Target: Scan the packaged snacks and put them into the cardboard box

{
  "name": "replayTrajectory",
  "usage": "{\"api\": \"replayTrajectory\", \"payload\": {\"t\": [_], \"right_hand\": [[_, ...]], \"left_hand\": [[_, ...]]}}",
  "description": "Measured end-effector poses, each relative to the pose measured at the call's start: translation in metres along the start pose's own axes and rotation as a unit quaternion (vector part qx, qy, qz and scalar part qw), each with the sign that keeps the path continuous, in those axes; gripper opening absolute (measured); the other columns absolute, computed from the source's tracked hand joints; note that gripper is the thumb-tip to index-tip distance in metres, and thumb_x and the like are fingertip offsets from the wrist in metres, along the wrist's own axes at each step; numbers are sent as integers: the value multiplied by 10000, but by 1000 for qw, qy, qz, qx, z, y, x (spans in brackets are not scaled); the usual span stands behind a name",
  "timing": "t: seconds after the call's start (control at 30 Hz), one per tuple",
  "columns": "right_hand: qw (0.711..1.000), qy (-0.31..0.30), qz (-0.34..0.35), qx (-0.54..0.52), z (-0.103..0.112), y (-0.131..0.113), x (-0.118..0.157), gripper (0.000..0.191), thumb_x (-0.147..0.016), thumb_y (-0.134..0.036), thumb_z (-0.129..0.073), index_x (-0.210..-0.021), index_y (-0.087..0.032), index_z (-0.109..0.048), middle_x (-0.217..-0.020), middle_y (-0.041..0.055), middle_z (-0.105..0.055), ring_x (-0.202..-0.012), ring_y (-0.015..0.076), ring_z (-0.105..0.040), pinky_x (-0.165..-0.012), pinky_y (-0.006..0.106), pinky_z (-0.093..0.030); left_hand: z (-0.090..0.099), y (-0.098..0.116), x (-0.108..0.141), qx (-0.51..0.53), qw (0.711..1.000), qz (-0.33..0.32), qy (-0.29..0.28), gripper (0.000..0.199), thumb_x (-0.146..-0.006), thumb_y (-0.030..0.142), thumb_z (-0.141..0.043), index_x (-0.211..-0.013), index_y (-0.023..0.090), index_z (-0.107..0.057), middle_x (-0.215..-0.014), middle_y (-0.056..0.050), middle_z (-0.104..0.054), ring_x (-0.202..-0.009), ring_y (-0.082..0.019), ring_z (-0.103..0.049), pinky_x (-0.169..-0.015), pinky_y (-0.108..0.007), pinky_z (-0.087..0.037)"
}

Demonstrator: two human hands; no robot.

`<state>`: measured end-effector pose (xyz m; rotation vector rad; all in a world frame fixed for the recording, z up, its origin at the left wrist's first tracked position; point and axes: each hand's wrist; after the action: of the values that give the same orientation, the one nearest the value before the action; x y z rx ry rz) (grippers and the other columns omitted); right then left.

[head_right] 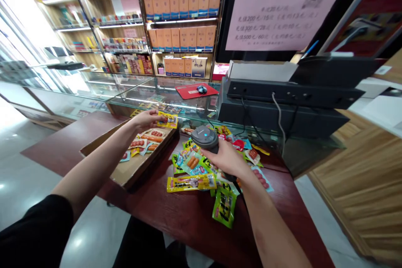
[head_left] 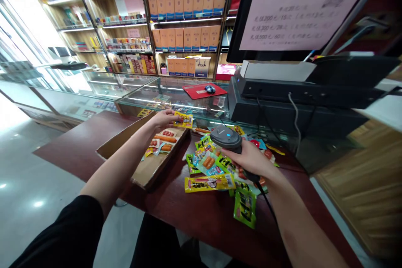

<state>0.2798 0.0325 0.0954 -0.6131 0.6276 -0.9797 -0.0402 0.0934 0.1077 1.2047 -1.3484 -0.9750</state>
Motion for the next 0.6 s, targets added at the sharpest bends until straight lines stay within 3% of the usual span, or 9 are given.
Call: {"api": "replayTrajectory", "payload": {"t": [0.13,0.3,0.47,0.6], "right_hand": [[1000,-24,-1,0,-2,-3,-1,310,-778,-413,-640,-985,-193,-711,-691,55,-708,-784,275,-689,-648,369,-536],[998,-53,-43,16,-5,-1,-4,346,-782,-440,-626,-970,-159,-698,-548,18,-649,-502,211,-614,-519,333,-488],[997,-58,-58,13,-8,3,-5,340,-779,-457,-630,-933,-160,-685,-503,5,-624,-440,190,-575,-456,304,-452],[998,-40,-38,16,-4,1,-3,316,-775,-442,-637,-936,-176,-696,-551,10,-653,-487,196,-606,-490,309,-479]], "left_hand": [[46,18,21,-26,999,-1,43,298,-638,179,-830,-787,133,-577,-761,-54,-698,-608,-118,-665,-697,-305,-603],[87,25,49,-44,997,14,65,317,-665,302,-824,-828,131,-612,-799,-78,-687,-728,-176,-708,-666,-269,-598],[93,23,55,-43,996,27,70,360,-627,332,-842,-793,147,-581,-779,-52,-666,-763,-201,-716,-659,-278,-602],[73,14,45,-40,999,22,31,402,-604,346,-853,-826,132,-595,-793,-48,-657,-759,-202,-718,-656,-274,-601]]}}
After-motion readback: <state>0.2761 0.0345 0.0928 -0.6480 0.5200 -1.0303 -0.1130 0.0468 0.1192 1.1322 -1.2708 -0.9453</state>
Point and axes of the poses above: each hand's wrist, its own x-axis away from the middle knuckle, its own z-axis out of the back of the hand, y = z × x
